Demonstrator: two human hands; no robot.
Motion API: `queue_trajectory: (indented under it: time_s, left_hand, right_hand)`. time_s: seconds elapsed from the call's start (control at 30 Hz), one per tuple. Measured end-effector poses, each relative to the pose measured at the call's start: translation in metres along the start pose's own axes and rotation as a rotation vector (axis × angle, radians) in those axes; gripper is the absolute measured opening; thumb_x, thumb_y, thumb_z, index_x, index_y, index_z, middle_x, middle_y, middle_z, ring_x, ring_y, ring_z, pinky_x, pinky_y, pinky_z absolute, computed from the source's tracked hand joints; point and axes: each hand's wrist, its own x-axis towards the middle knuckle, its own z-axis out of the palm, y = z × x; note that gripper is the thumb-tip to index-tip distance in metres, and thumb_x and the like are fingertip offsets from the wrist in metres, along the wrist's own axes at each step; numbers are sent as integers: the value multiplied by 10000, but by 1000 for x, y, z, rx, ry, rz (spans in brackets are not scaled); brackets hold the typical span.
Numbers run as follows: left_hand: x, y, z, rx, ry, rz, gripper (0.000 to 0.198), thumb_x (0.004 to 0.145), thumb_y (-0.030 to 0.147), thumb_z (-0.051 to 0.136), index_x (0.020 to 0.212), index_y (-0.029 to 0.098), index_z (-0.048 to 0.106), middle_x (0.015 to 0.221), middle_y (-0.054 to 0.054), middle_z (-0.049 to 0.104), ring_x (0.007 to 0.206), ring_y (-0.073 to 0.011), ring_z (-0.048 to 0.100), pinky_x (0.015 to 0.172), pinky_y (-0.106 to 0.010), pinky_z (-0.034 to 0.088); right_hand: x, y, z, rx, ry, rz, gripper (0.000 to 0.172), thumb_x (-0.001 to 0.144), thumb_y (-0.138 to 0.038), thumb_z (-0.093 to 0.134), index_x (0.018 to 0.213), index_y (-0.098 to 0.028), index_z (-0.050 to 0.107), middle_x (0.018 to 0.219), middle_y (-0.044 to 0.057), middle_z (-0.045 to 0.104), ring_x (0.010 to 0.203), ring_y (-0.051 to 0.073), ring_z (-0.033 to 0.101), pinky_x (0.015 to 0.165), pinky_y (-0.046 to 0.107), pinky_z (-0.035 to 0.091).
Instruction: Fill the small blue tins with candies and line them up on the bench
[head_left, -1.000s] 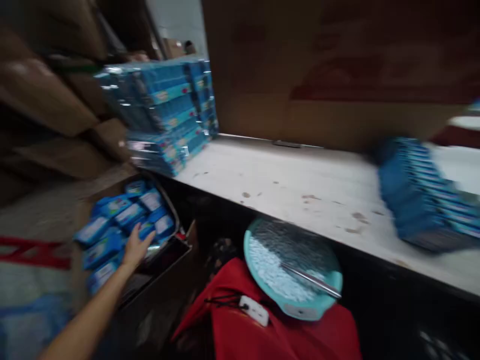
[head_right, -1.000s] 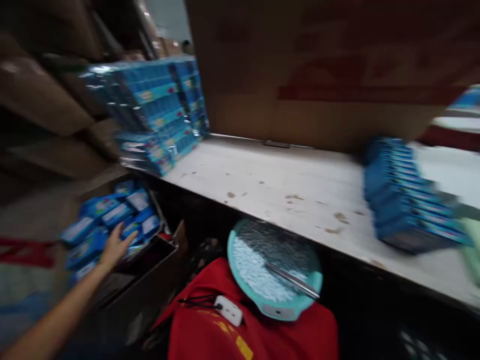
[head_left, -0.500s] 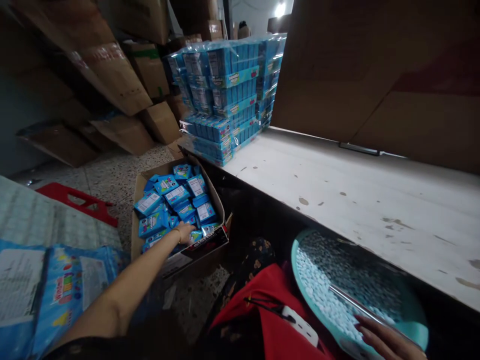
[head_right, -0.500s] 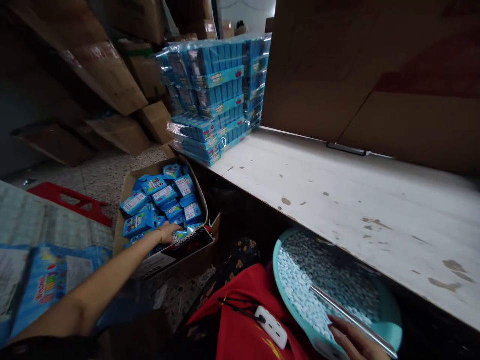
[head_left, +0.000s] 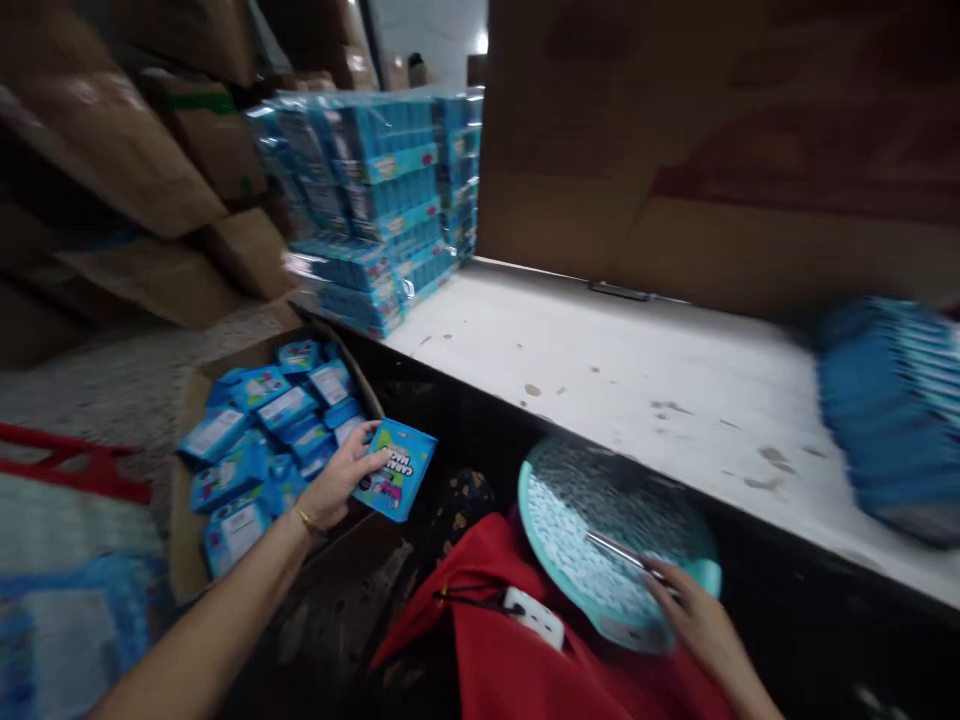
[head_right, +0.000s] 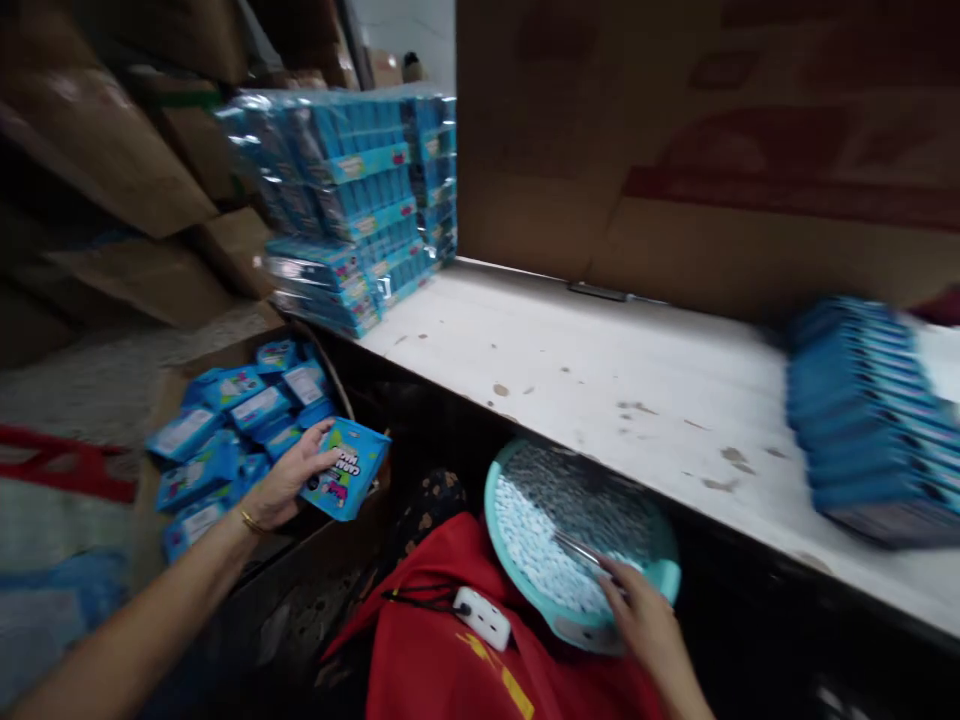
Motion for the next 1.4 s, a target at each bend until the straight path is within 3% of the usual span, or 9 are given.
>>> queue_trajectory:
  time_s: [0.2,0.33,0.43,0.57,0.73,0.83,1.03,1.27,1.4]
  left_hand:
    - [15,-54,124,-152,-166,-337,635,720,306,588,1266,287,263,1083,-63,570,788,-140,616,722,-294,495]
    - [11,-63,163,-42,-514,-381,600,738,452,516,1265,235,331,1284,-116,420,1072,-238,503,878,-381,420]
    - [14,-62,171,231,-670,-101,725,566,404,695,1213,220,426,1340,-109,349,1203,-297,350,968,-397,327]
    - [27,-74,173,390,-670,-30,561,546,294,723,1054,162,523,1028,-90,607,975,-275,548,896,-395,400]
    - [44,-100,168,214,-536,-271,381,621,324,672,938,160,538,902,-58,656,862,-222,607,817,-353,467]
    - [52,-111,171,70,-465,-371,391,630,307,673,963,178,513,903,-54,658,837,-209,622,805,-364,480]
    - [67,-124,175,11,-337,-400,413,605,281,700,958,189,507,901,-49,653,779,-192,633,758,-377,509]
    - [80,-123,164,29,-264,-283,407,590,264,708,943,178,525,890,-35,648,785,-163,624,756,-331,508]
    - [89,-123,168,-9,-287,-293,389,586,248,711,918,165,527,865,-41,647,760,-165,623,734,-343,515]
  right_hand:
    - [-6,-108,3,-47,22,-414,573,744,-221,491,1290,-254,322,1377,56,281,1247,216,268,989,423,325]
    - [-3,-122,8,-22,-47,-536,538,723,-88,459,1227,-266,400,1300,28,405,1233,194,273,1001,412,283]
    - [-4,-114,11,193,-17,-359,445,730,-158,515,1164,-214,437,1148,47,528,1061,174,458,916,347,369]
    - [-1,-85,12,363,-205,-260,417,771,-269,514,1175,-236,414,1072,10,566,916,138,537,769,257,439]
    - [15,-10,-2,-425,-72,59,280,791,-180,456,1051,-142,550,1029,120,575,971,228,496,811,357,377]
    - [19,16,-5,-641,-68,125,275,811,-112,363,974,-122,585,908,137,596,918,235,502,802,385,345]
    - [12,11,-8,-600,-110,152,304,859,-356,329,1025,-215,542,983,72,565,912,194,506,743,318,328]
    - [15,21,-47,-754,-36,208,248,826,-117,323,874,-185,557,904,73,565,820,169,522,691,293,302]
    - [35,23,-34,-696,-64,212,268,813,-101,327,908,-154,572,907,109,575,851,187,518,741,303,310]
